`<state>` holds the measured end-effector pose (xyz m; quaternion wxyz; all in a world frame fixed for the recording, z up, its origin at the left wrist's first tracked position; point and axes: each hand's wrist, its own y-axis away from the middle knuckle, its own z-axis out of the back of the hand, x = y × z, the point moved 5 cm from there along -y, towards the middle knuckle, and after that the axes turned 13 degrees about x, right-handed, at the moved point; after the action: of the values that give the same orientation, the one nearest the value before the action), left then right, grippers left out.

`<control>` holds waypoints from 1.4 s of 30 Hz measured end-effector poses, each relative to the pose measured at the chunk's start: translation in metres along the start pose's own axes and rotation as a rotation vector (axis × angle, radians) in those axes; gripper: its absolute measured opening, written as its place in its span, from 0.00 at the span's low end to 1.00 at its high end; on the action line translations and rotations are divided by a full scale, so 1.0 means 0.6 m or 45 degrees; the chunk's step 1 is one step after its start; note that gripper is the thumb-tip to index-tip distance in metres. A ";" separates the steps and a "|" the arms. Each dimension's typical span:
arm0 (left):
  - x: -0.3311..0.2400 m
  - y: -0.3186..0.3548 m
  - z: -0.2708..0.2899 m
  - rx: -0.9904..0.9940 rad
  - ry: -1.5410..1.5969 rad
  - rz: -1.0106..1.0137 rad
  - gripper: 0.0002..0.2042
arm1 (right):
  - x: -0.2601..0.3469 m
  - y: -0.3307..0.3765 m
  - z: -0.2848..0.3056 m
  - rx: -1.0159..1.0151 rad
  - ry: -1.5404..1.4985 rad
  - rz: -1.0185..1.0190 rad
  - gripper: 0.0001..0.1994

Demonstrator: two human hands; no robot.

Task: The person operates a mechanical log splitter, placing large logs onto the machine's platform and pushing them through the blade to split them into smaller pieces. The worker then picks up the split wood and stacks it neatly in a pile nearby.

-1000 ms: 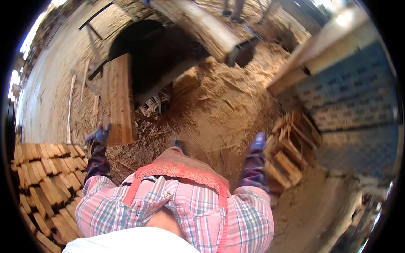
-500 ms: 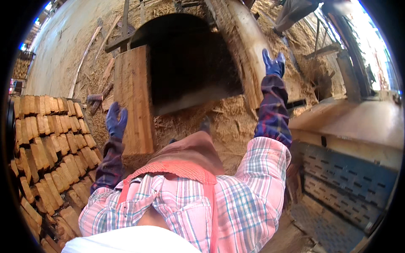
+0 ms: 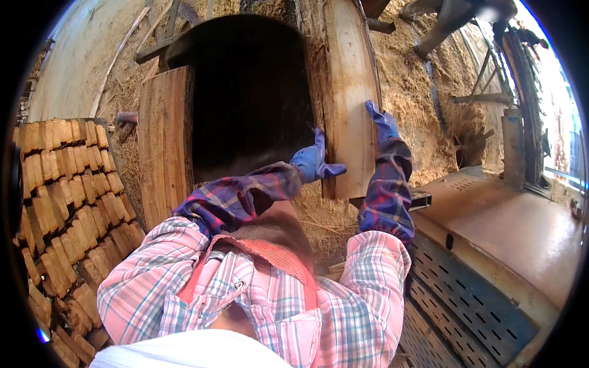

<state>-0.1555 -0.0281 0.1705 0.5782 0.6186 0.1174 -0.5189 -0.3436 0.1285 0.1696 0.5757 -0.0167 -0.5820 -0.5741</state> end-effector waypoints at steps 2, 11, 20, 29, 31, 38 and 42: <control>-0.010 0.005 0.007 -0.018 0.011 -0.079 0.62 | 0.001 0.011 -0.014 -0.049 -0.182 0.067 0.34; 0.000 0.035 0.008 0.016 0.038 0.000 0.58 | -0.082 -0.054 -0.008 -0.264 -0.162 0.033 0.40; 0.025 0.074 0.019 0.011 0.013 0.023 0.57 | 0.001 0.020 -0.076 -0.220 -0.101 0.051 0.41; 0.038 0.085 0.016 -0.011 0.005 -0.016 0.57 | -0.012 0.014 -0.083 -0.277 0.013 0.017 0.38; 0.042 0.086 0.015 0.000 0.005 -0.019 0.57 | -0.013 0.018 -0.084 -0.279 -0.019 -0.018 0.39; 0.055 0.089 0.009 -0.080 -0.042 -0.106 0.56 | -0.026 0.034 -0.104 -0.172 -0.119 0.122 0.28; 0.035 0.072 0.012 0.072 -0.064 0.004 0.56 | 0.029 0.056 -0.088 -0.343 0.087 0.038 0.28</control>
<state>-0.1178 -0.0570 0.1814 0.5640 0.6216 0.0873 -0.5365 -0.2922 0.0928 0.1863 0.5962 -0.0831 -0.4794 -0.6386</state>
